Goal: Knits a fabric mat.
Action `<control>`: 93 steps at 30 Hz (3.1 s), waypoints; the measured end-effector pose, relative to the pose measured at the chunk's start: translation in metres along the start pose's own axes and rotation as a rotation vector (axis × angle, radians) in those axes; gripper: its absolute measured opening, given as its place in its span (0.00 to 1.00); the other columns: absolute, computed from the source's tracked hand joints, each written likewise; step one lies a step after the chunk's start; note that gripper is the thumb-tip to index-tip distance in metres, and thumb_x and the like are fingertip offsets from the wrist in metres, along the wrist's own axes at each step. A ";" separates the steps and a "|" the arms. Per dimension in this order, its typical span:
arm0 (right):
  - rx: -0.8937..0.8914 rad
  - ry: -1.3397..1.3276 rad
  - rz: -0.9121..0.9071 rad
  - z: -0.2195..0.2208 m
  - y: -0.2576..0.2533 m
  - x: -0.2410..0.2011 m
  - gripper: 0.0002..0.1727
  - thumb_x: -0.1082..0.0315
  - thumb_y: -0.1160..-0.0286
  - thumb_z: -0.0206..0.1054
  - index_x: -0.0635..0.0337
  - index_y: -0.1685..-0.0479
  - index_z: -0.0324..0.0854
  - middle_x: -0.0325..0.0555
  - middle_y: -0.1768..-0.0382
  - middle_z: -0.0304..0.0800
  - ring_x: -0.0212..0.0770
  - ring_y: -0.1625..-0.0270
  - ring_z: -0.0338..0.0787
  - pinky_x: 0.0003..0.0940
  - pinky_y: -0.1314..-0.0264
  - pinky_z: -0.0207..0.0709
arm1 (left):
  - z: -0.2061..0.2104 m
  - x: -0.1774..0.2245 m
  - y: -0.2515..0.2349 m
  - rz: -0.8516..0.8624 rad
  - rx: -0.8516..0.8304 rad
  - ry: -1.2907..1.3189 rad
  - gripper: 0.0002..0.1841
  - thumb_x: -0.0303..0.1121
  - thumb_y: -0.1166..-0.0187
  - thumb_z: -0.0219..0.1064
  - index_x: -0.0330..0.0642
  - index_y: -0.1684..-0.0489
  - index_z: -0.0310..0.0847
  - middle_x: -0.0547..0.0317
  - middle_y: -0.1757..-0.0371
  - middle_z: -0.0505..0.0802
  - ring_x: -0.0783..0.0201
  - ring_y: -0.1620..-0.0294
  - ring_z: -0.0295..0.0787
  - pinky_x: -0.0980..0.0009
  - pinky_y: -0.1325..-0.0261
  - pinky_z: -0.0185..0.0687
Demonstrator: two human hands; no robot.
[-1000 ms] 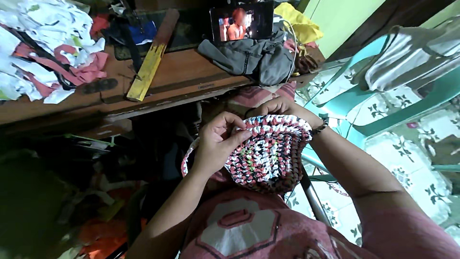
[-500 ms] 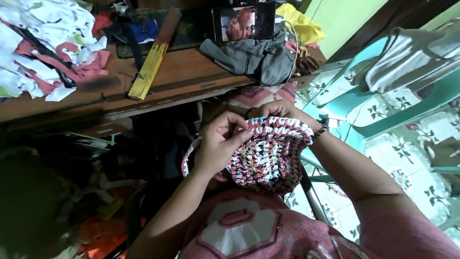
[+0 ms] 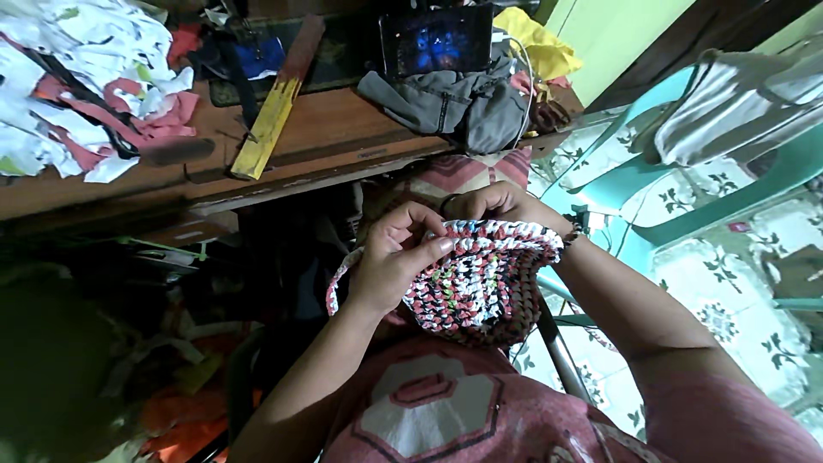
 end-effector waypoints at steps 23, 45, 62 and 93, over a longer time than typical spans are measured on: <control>-0.047 0.070 0.099 0.003 0.000 -0.010 0.05 0.78 0.25 0.62 0.61 0.62 0.83 0.35 0.63 0.89 0.23 0.60 0.86 0.20 0.56 0.82 | 0.000 0.000 0.001 0.031 -0.003 -0.080 0.08 0.21 0.29 0.71 0.43 0.58 0.85 0.62 0.62 0.89 0.72 0.64 0.86 0.75 0.60 0.86; -0.067 0.330 -0.042 0.003 -0.011 -0.039 0.06 0.80 0.27 0.65 0.68 0.65 0.89 0.43 0.60 0.91 0.30 0.51 0.88 0.27 0.46 0.83 | 0.005 0.002 0.005 0.089 0.022 -0.130 0.08 0.20 0.31 0.71 0.44 0.62 0.85 0.61 0.58 0.90 0.71 0.61 0.87 0.75 0.59 0.87; -0.045 0.217 -0.082 0.001 -0.004 -0.025 0.06 0.83 0.29 0.66 0.66 0.68 0.86 0.45 0.57 0.90 0.35 0.46 0.88 0.32 0.40 0.83 | 0.004 -0.001 0.005 0.079 0.060 -0.152 0.10 0.20 0.33 0.71 0.46 0.62 0.83 0.61 0.53 0.91 0.71 0.58 0.88 0.76 0.59 0.88; 0.051 0.039 0.129 -0.009 0.000 -0.011 0.23 0.86 0.32 0.61 0.60 0.37 0.72 0.38 0.59 0.89 0.30 0.56 0.90 0.27 0.49 0.87 | 0.006 0.001 0.003 0.127 0.056 -0.243 0.07 0.20 0.26 0.69 0.41 0.58 0.84 0.60 0.54 0.89 0.73 0.64 0.85 0.78 0.63 0.85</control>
Point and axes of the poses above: each hand's wrist, its own y-axis away from the middle knuckle, its own z-axis out of the palm, x = y × z, the point moved 8 cm from there along -y, towards the middle knuckle
